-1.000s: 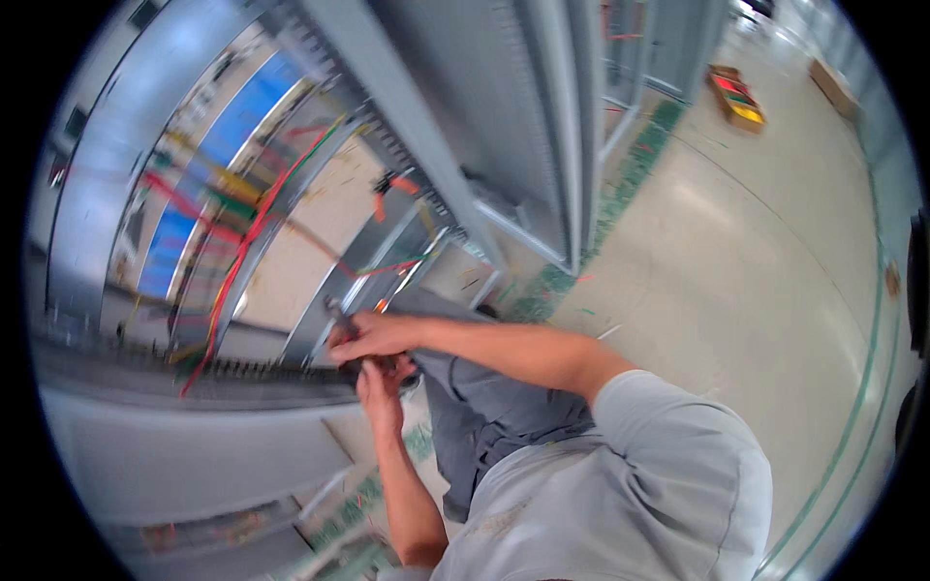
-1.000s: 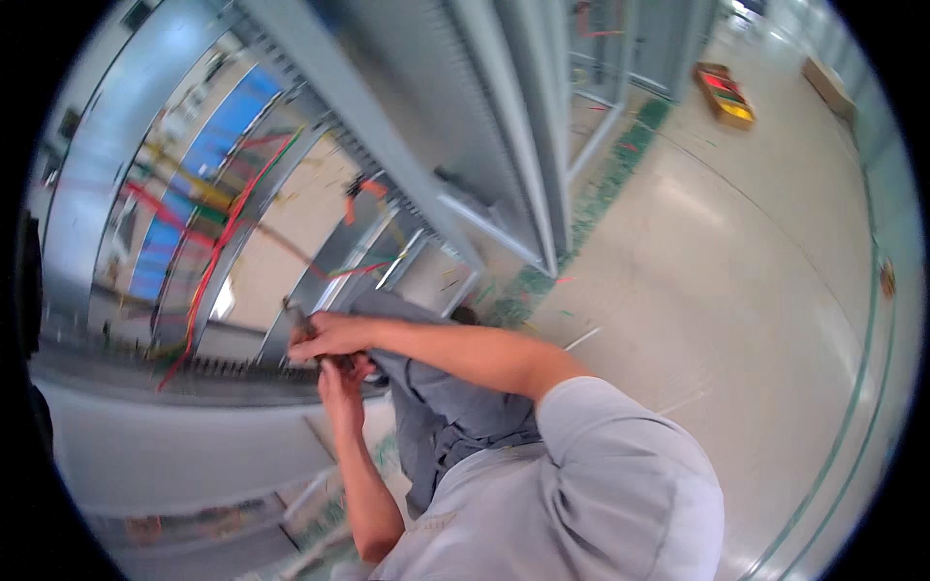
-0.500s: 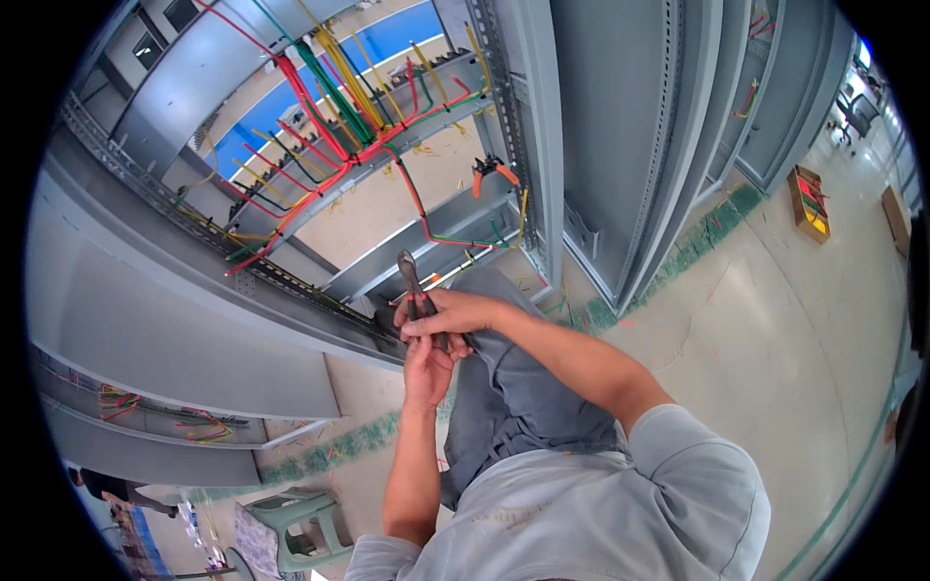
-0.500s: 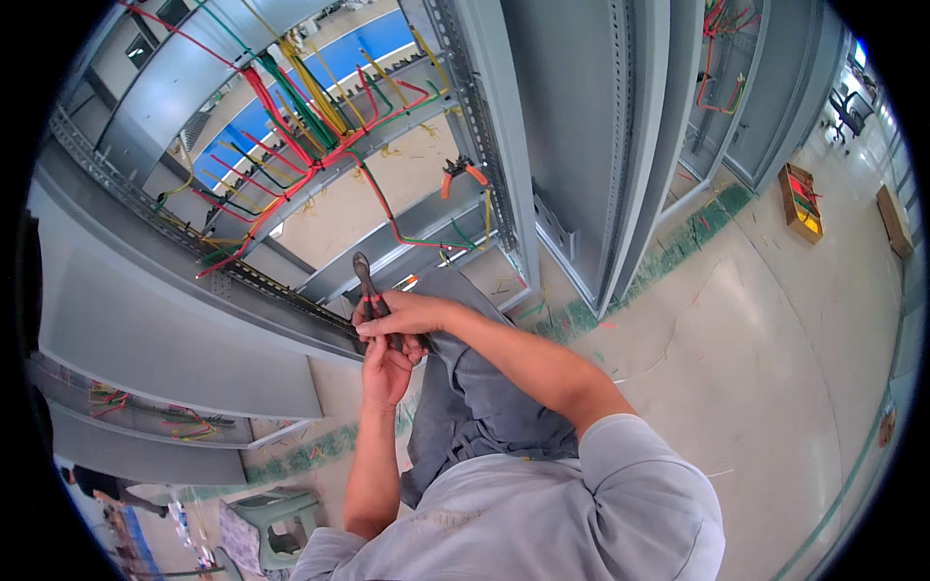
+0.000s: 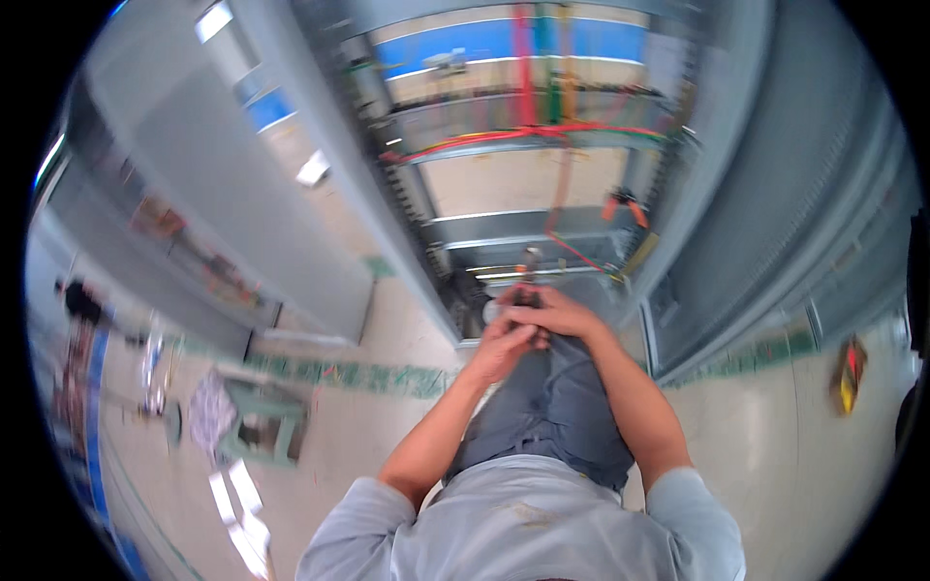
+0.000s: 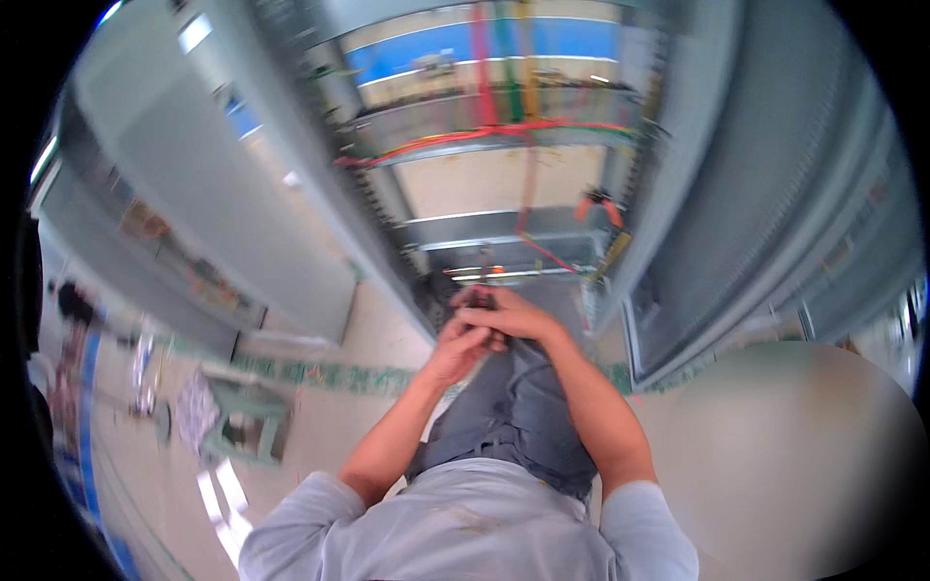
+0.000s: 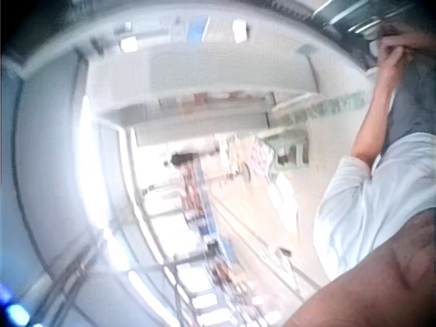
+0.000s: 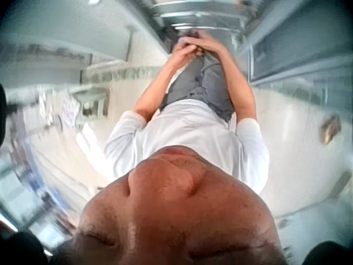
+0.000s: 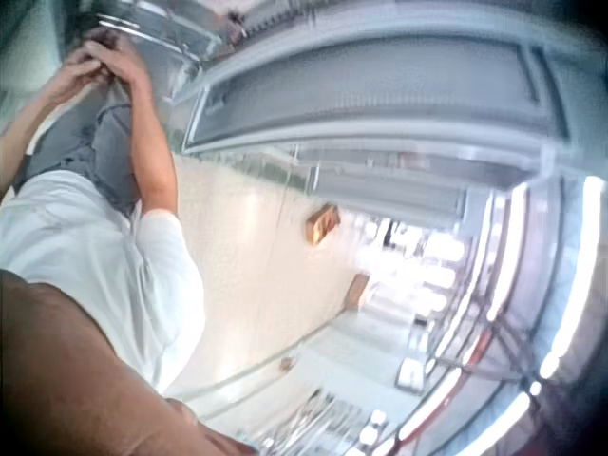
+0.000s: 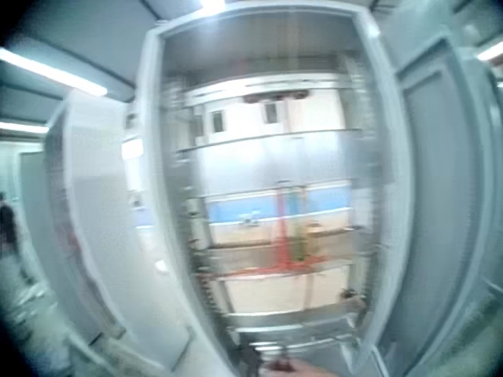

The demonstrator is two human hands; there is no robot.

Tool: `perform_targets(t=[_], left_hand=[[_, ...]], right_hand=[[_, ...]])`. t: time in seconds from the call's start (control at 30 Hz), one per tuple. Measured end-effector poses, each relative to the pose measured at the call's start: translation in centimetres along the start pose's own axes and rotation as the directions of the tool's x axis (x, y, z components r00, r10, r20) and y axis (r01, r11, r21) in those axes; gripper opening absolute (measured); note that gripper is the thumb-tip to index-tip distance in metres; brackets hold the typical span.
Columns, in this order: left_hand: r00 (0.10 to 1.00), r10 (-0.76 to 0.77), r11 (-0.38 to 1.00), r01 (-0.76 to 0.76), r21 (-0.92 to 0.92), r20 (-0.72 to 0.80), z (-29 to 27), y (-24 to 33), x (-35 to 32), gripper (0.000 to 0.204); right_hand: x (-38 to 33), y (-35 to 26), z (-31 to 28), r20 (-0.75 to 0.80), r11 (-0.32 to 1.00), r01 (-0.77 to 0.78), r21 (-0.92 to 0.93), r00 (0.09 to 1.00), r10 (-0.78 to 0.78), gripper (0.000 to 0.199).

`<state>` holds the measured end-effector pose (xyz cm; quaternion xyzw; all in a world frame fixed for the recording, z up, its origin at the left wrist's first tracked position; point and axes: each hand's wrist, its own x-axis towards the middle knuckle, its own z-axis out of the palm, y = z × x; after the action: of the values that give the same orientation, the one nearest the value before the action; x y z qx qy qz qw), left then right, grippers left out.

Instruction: The person strips insulation from multiple colored wires using pliers and inserts them into terminals inside an electrical cabinet. The person then walks to a nearby box, picks up a blue stool, and sits on it to continue working on the wiring.

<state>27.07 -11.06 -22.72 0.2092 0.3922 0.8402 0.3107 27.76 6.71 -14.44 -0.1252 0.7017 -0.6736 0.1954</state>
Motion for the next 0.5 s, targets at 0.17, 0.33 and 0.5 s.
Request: perform_targets(t=[0.17,0.33,0.5], left_hand=[[1.0,-0.009,0.999,0.009,-0.037,-0.016,0.3,0.4,-0.8,0.026],[0.989,-0.051,0.996,0.04,-0.083,-0.138,-2.6,-0.6,-3.4,0.028],[0.921,-0.127,0.992,0.11,-0.066,-0.368,-7.6,-3.3,-5.3,0.033]], right_hand=[[-0.2,0.2,0.0,-0.055,0.999,-0.001,0.052,0.998,0.004,0.047],[0.8,2.0,-0.9,-0.117,0.995,0.064,-0.078,0.99,-0.073,0.048],[0.9,1.8,-1.2,-0.12,0.959,0.036,-0.283,0.99,-0.072,0.048]])
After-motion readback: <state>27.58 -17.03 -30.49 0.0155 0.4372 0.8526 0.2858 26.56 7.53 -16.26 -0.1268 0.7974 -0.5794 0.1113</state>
